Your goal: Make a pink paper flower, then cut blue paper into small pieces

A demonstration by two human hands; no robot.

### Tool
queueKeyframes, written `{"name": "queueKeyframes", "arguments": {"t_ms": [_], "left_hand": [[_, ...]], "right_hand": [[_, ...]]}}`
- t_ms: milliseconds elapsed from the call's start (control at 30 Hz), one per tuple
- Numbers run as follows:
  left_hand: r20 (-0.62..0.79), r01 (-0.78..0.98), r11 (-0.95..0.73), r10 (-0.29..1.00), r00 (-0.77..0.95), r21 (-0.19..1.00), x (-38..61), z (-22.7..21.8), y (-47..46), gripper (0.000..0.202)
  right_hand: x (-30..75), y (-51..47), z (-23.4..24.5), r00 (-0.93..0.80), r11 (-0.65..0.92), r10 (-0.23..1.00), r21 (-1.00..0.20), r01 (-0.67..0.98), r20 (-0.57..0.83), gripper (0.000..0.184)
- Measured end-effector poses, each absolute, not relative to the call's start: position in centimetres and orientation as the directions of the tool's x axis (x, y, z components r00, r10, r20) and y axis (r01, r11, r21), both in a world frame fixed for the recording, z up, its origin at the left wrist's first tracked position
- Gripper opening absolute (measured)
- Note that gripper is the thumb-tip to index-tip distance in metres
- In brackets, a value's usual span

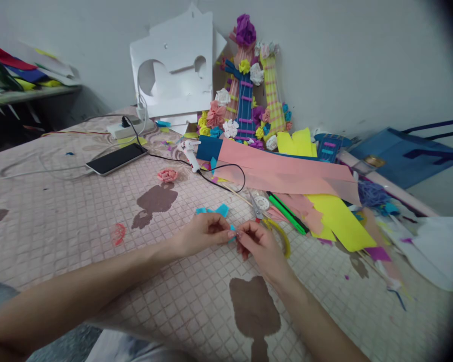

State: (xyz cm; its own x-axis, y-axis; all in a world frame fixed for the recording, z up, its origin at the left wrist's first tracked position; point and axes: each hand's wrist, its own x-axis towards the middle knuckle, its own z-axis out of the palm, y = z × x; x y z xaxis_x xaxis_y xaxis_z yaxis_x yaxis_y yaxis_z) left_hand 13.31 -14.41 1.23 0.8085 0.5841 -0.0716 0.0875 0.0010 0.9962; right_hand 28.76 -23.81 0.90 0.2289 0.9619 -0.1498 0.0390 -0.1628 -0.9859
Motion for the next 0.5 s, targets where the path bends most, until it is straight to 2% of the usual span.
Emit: {"name": "queueKeyframes", "arguments": {"t_ms": [167,333,433,500], "left_hand": [[-0.021,0.029,-0.004,0.577,0.817,1.000,13.4,0.6,-14.7,0.029],[0.019,-0.001,-0.029,0.628,0.778,1.000,13.3,0.4,-15.3,0.039],[0.059,-0.003,-0.088,0.649,0.758,0.996,13.3,0.5,-15.5,0.030],[0.065,-0.031,-0.063,0.647,0.760,0.997,13.4,0.6,-15.4,0.025]], "right_hand": [[28.8,-23.8,0.6,0.241,-0.138,0.962,-0.990,0.029,-0.127,0.026],[28.7,-23.8,0.6,0.256,-0.136,0.958,-0.991,0.017,-0.127,0.030],[28.6,-23.8,0.6,0.240,-0.150,0.959,-0.989,-0.008,-0.147,0.031],[28.6,-23.7,0.5,0.238,-0.144,0.960,-0.989,-0.034,-0.148,0.031]]}}
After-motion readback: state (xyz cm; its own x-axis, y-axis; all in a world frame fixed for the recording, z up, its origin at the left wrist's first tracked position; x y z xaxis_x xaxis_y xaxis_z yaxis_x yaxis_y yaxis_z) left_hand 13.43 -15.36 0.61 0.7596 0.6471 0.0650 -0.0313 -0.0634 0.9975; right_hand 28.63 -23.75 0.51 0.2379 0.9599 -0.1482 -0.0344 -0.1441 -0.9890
